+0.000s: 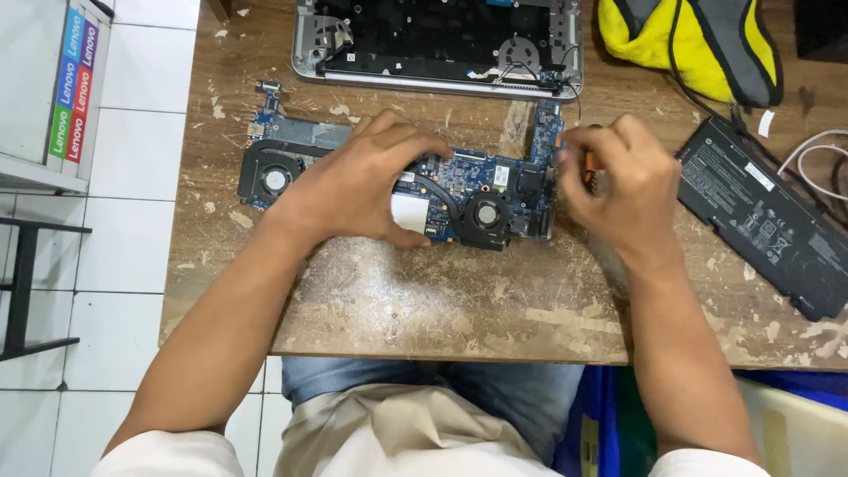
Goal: Installing a motherboard into a laptop chassis by aligning the board, connecting internal ribbon cables, and securing it with screws.
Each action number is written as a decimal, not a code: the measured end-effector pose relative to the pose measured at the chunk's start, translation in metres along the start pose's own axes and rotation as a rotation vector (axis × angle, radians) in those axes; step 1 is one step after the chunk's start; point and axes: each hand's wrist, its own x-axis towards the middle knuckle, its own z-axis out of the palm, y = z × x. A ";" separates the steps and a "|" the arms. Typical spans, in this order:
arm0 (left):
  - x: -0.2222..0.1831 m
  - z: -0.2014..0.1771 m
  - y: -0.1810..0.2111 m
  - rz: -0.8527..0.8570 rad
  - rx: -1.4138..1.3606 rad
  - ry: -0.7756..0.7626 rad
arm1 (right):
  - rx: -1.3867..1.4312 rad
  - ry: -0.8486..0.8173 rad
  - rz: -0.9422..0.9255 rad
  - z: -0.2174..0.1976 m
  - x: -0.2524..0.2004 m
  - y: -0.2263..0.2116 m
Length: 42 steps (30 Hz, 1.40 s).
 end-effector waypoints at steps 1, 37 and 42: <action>0.000 -0.001 0.002 0.003 0.001 0.000 | -0.003 0.002 0.000 -0.006 0.006 -0.016; 0.005 0.000 0.050 0.351 0.188 0.307 | 0.317 -0.598 -0.024 -0.005 0.082 -0.071; 0.001 0.072 0.054 0.509 -0.063 0.093 | 0.280 -0.693 0.093 -0.023 0.095 -0.069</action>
